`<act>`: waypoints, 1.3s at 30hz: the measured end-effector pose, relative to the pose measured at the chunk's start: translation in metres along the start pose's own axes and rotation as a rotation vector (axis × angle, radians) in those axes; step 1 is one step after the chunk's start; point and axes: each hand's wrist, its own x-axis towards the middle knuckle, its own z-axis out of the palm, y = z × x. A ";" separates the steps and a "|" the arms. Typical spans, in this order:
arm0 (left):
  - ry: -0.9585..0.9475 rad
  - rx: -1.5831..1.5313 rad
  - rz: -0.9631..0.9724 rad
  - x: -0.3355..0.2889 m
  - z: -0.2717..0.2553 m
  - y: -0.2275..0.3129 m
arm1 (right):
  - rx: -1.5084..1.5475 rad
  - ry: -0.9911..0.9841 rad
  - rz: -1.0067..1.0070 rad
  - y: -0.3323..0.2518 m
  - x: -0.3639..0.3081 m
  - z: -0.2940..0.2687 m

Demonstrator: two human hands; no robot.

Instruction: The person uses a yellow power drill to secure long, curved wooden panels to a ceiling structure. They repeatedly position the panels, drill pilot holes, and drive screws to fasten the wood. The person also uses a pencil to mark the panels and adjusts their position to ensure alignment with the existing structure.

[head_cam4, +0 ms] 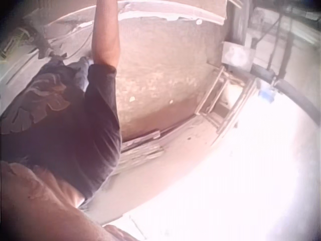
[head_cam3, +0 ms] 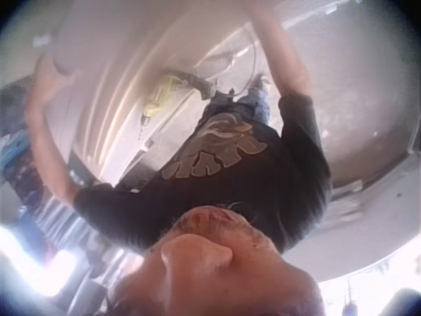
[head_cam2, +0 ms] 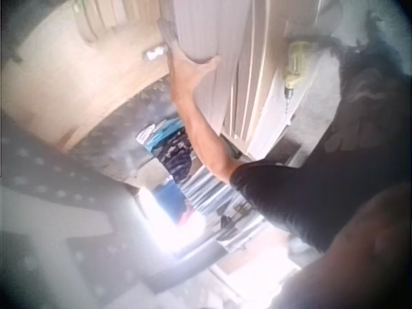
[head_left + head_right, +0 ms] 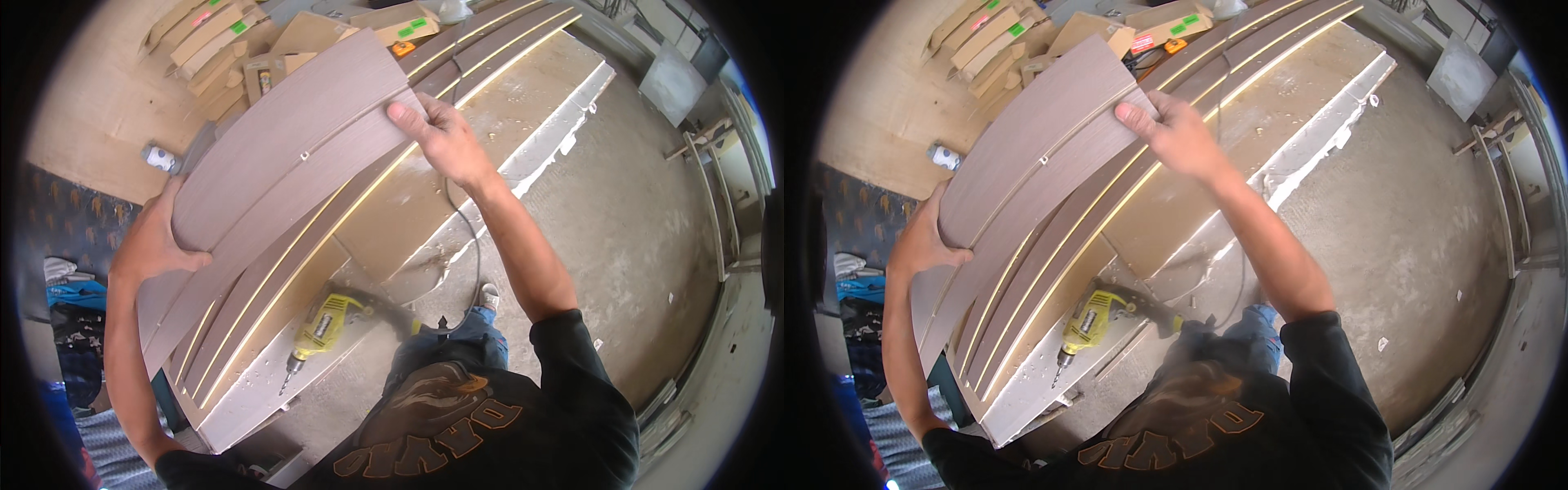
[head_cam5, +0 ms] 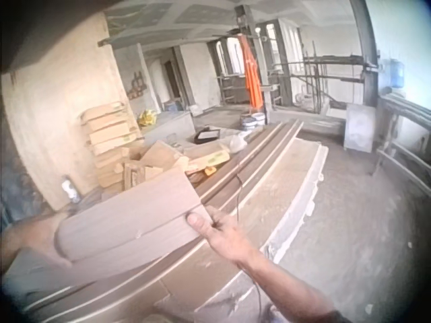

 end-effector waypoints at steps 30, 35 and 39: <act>-0.259 -0.065 0.483 0.366 0.056 0.338 | -0.034 0.280 0.443 0.155 0.108 -0.428; -0.285 -0.093 0.492 0.437 0.065 0.389 | -0.067 0.322 0.496 0.164 0.153 -0.501; -0.355 -0.110 0.463 0.478 0.057 0.441 | -0.041 0.282 0.519 0.184 0.187 -0.563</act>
